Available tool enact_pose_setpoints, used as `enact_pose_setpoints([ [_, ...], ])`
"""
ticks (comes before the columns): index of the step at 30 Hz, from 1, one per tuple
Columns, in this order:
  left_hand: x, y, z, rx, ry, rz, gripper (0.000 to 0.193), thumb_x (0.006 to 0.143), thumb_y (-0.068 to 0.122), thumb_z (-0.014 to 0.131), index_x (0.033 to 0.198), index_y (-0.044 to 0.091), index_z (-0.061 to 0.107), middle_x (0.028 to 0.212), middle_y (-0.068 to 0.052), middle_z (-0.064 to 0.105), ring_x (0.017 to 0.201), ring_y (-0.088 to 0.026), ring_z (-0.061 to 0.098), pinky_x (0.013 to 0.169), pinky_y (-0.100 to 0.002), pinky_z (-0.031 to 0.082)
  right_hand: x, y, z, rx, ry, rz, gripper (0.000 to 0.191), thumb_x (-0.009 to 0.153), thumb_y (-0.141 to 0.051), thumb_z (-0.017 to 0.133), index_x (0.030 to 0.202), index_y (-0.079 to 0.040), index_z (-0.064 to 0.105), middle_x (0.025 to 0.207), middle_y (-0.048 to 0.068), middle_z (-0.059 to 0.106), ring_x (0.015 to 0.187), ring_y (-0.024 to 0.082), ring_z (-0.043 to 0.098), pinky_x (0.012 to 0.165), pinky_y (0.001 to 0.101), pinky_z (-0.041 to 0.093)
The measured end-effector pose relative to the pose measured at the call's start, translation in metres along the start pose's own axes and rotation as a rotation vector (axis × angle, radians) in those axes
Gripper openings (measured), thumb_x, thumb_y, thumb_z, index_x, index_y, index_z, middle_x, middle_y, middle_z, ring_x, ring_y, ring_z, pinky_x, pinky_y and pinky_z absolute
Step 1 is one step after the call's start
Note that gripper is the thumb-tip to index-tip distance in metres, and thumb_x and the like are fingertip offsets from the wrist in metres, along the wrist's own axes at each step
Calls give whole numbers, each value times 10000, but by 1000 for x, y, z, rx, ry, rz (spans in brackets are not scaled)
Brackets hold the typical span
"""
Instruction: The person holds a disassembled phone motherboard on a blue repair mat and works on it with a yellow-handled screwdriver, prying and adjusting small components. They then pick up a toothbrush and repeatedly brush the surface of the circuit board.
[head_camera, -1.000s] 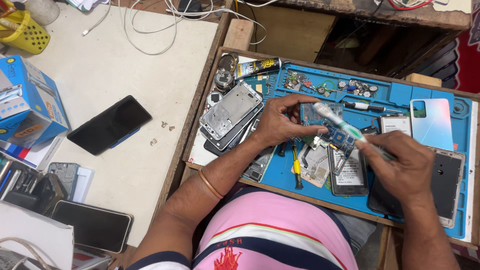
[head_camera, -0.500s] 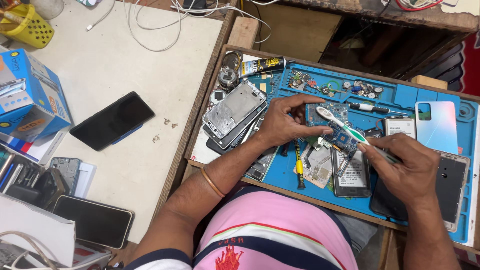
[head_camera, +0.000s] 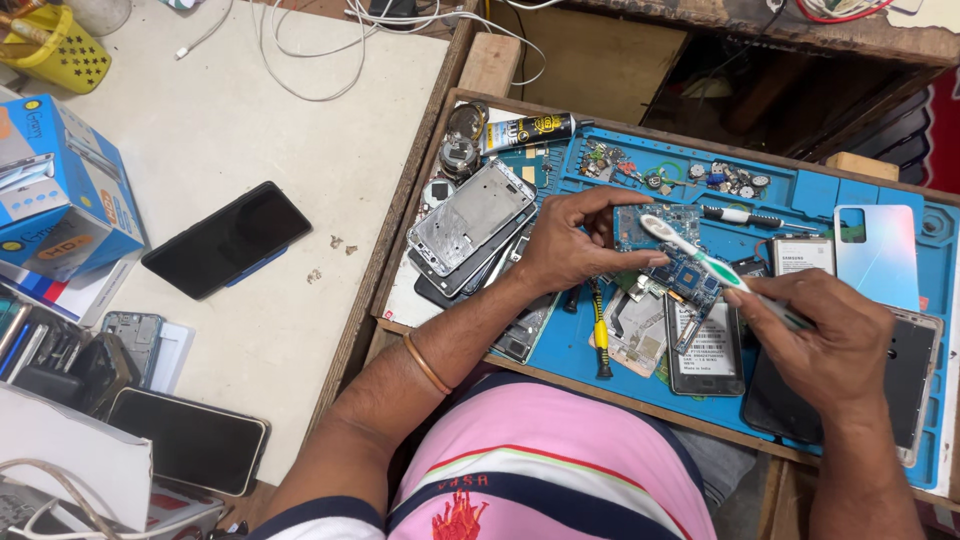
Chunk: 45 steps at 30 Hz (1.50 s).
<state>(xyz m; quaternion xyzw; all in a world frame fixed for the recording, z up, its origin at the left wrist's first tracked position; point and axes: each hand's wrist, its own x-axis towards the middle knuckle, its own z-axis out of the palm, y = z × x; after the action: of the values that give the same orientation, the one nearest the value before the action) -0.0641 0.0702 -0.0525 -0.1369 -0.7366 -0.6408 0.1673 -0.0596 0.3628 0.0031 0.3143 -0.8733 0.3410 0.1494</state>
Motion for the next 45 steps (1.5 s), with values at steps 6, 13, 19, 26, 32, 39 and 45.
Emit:
enact_pose_setpoints([
  [6,-2,0,-1,-40,59,4,560,737,334,960,1207,125,739,833,74,686,656,17,568,580,-168,494,-1,11,-5,-64,52,23,174,1029,-152,860,1096,-14,778,828,63,702,646,81,640,528,191,443],
  [13,0,0,-1,-42,16,2,577,727,335,958,1218,118,747,847,72,698,651,15,550,566,-165,473,-3,4,3,-73,-26,3,150,943,-145,866,999,-39,775,779,57,716,604,82,646,494,199,450],
  [19,-1,-1,0,-26,25,0,572,728,355,958,1208,131,743,813,74,689,642,23,563,566,-158,485,0,6,-5,-84,54,31,155,1037,-153,852,1069,-19,780,864,74,721,683,82,656,578,199,482],
  [26,0,-2,-1,10,14,16,566,728,362,954,1203,138,743,811,73,696,629,23,559,558,-160,480,0,5,1,-69,0,65,169,965,-165,841,1065,-38,793,787,59,719,605,84,639,496,205,440],
  [32,0,-1,1,15,-5,24,565,728,351,956,1211,143,749,839,75,720,628,22,564,549,-160,484,-3,3,-1,-56,11,31,160,1012,-172,852,1041,-32,780,849,67,729,677,76,664,570,191,477],
  [39,-1,-5,0,-58,-6,-16,553,735,335,958,1209,149,742,842,81,695,647,20,558,563,-161,479,-3,6,1,-38,8,58,157,997,-168,855,1049,-37,785,809,64,721,622,93,647,513,213,449],
  [45,-1,-4,2,18,-74,-41,569,718,342,962,1216,151,762,757,67,653,612,12,532,544,-165,447,-2,8,6,-25,-85,7,139,922,-189,827,958,-70,765,838,48,738,605,74,666,450,195,460],
])
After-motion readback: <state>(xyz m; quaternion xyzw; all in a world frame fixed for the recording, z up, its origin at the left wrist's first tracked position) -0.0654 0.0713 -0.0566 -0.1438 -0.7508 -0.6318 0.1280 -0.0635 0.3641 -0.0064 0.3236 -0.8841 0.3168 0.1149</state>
